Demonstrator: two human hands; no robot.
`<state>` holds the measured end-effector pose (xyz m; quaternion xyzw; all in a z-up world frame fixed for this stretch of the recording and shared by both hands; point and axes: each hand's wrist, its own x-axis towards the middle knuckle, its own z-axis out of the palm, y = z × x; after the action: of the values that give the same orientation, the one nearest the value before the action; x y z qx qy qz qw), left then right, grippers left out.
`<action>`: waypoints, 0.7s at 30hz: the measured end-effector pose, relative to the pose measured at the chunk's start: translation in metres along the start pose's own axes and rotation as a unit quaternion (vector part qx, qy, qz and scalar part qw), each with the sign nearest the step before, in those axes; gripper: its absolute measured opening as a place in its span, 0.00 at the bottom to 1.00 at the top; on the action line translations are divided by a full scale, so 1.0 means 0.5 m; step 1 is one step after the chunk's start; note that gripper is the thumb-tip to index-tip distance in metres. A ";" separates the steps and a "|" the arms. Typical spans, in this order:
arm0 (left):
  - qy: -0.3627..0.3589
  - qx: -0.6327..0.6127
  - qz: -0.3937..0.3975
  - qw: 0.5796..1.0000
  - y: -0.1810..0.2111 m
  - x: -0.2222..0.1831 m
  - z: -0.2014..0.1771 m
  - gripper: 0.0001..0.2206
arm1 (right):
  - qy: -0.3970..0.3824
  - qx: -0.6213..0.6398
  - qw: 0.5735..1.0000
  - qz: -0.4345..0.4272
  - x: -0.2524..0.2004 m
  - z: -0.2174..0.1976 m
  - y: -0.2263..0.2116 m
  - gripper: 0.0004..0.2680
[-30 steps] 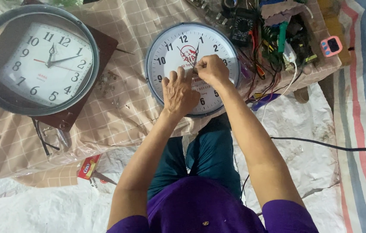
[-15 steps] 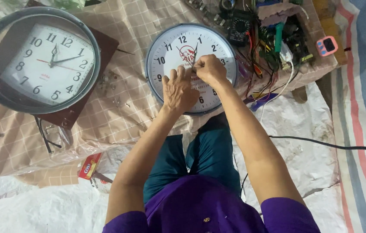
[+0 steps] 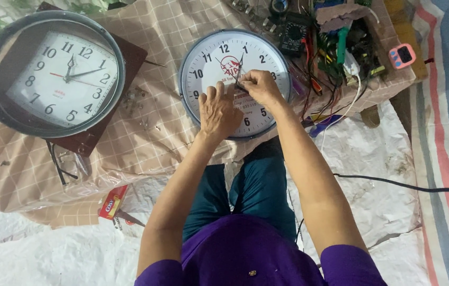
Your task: The person is repairing a wall clock by carefully installing the hour, minute, and second hands onto the clock's central spindle.
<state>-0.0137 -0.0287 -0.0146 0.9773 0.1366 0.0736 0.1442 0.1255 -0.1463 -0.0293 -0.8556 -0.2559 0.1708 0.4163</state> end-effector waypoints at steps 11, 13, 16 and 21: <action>0.055 0.010 0.011 0.998 0.002 -0.034 0.000 0.26 | 0.030 -0.018 0.999 -0.012 0.029 0.020 0.040 0.02; 0.053 0.005 0.009 0.999 0.002 -0.035 0.000 0.28 | 0.030 -0.023 0.999 -0.011 0.030 0.017 0.037 0.02; 0.059 0.002 0.012 0.998 0.002 -0.038 -0.002 0.29 | 0.030 -0.042 0.999 -0.005 0.039 0.019 0.045 0.02; 0.062 0.006 0.016 0.998 0.005 -0.037 -0.010 0.26 | 0.028 -0.055 0.998 0.012 0.033 0.018 0.033 0.03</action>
<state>-0.0319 -0.0349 -0.0111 0.9737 0.1305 0.1354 0.1286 0.1391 -0.1399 -0.0492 -0.8847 -0.2430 0.1369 0.3736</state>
